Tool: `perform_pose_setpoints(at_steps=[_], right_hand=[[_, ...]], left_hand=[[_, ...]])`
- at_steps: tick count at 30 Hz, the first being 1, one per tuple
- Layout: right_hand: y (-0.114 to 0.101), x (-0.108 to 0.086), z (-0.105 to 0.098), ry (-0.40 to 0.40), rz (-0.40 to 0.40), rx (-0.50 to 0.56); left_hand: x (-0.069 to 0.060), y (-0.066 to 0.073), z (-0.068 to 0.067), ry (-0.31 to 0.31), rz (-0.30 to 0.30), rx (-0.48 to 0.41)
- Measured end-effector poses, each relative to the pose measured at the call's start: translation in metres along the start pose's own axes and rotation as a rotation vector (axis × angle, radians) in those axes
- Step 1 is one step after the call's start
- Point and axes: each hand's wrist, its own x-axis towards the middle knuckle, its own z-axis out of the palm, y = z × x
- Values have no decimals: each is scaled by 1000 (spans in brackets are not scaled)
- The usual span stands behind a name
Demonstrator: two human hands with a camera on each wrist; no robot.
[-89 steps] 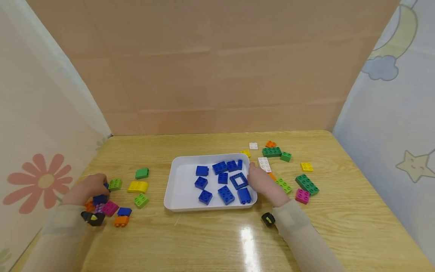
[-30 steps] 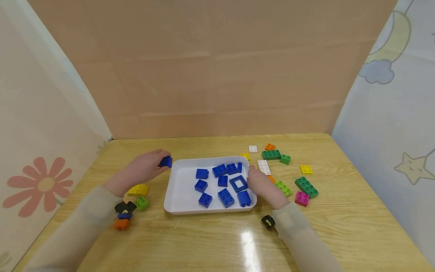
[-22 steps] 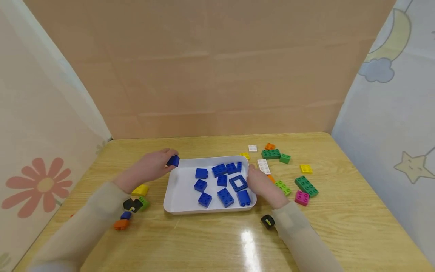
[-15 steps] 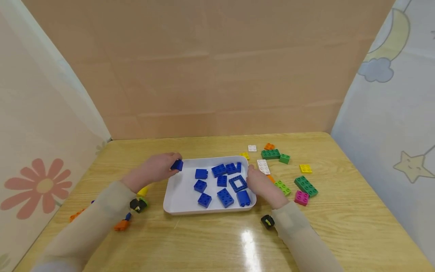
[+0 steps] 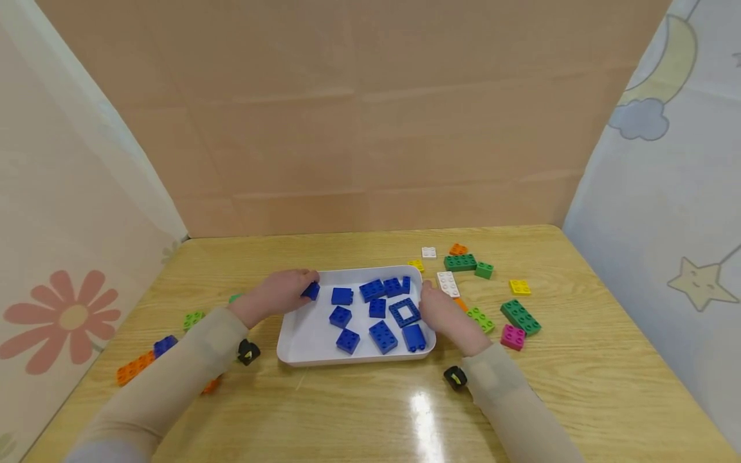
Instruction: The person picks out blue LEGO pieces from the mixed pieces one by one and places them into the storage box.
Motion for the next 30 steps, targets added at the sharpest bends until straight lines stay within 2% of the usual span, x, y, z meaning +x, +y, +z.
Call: perform_pose_setpoints(at_steps=[8, 13, 30], right_hand=[[0, 0, 0, -2, 10, 0], [-1, 0, 0, -5, 16, 2], [-1, -1, 0, 7, 4, -17]], left_hand=[[4, -3, 7, -40, 3, -37], [6, -6, 12, -43, 20, -53], [6, -7, 17, -31, 46, -9]])
